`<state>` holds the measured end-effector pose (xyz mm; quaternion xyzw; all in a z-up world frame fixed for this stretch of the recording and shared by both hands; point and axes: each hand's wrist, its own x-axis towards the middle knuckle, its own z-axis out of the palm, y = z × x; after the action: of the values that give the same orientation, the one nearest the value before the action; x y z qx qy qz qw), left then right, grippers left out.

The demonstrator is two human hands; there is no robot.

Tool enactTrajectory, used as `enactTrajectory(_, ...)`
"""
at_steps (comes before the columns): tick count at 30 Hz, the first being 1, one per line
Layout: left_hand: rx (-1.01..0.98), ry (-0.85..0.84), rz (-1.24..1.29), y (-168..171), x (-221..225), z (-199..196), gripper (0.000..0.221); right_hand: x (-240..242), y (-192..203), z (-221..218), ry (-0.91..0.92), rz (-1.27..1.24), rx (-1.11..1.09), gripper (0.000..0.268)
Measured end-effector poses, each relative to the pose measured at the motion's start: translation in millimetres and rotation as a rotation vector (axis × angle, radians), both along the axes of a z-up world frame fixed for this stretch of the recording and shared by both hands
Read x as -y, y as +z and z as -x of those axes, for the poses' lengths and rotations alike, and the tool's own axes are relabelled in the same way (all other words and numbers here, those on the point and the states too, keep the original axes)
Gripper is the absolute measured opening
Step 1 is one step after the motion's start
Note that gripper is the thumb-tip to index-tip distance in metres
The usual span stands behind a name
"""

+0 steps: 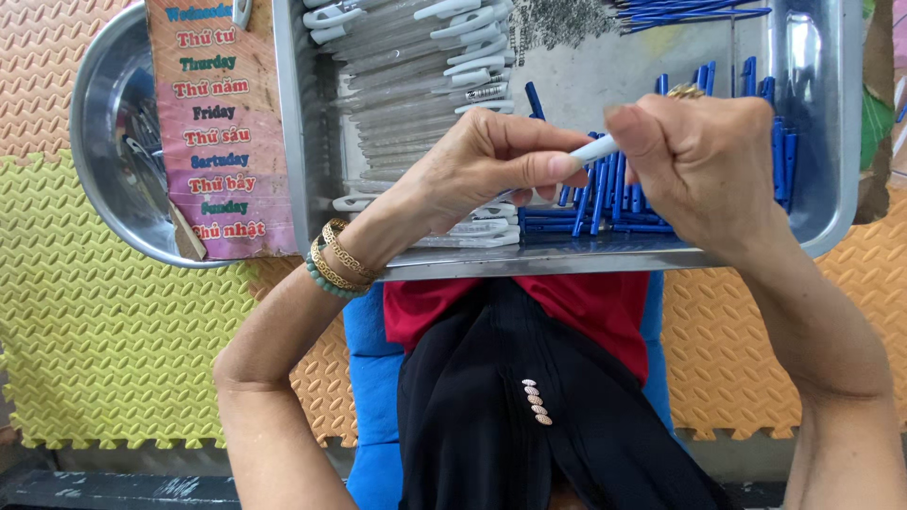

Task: The person assembles multiple pens by inserting ink cartridges and small spring components into pen barrels and then attaching the pen caps.

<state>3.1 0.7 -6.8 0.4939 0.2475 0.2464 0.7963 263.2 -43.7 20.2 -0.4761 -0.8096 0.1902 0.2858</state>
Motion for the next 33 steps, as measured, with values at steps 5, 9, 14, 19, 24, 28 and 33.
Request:
enactTrajectory(5,0.044,-0.021,0.013,8.1,-9.1,2.3,0.04,2.4,8.2,-2.5,0.015,-0.102,-0.147,0.036)
enactTrajectory(9,0.061,-0.046,0.045,9.4,-9.2,5.2,0.037,4.3,0.7,-4.2,0.076,-0.097,-0.32,0.021)
enactTrajectory(14,0.081,-0.06,0.05,4.9,-7.8,2.9,0.041,7.2,-0.6,-13.3,0.041,-0.127,-0.183,0.02)
enactTrajectory(19,0.042,-0.053,0.044,6.7,-4.1,-0.7,0.039,9.4,-5.0,-15.5,0.048,-0.198,-0.056,0.029)
enactTrajectory(24,-0.011,-0.022,-0.045,6.4,-1.7,-2.8,0.038,11.5,-16.3,-10.9,-0.067,-0.152,-0.006,0.041)
enactTrajectory(28,0.003,-0.018,-0.055,9.6,0.3,-2.5,0.04,11.1,-10.5,-3.9,-0.078,-0.175,-0.008,0.052)
enactTrajectory(33,-0.069,-0.021,-0.097,24.8,-0.6,2.0,0.042,12.8,-3.7,-3.8,-0.054,-0.205,-0.284,0.033)
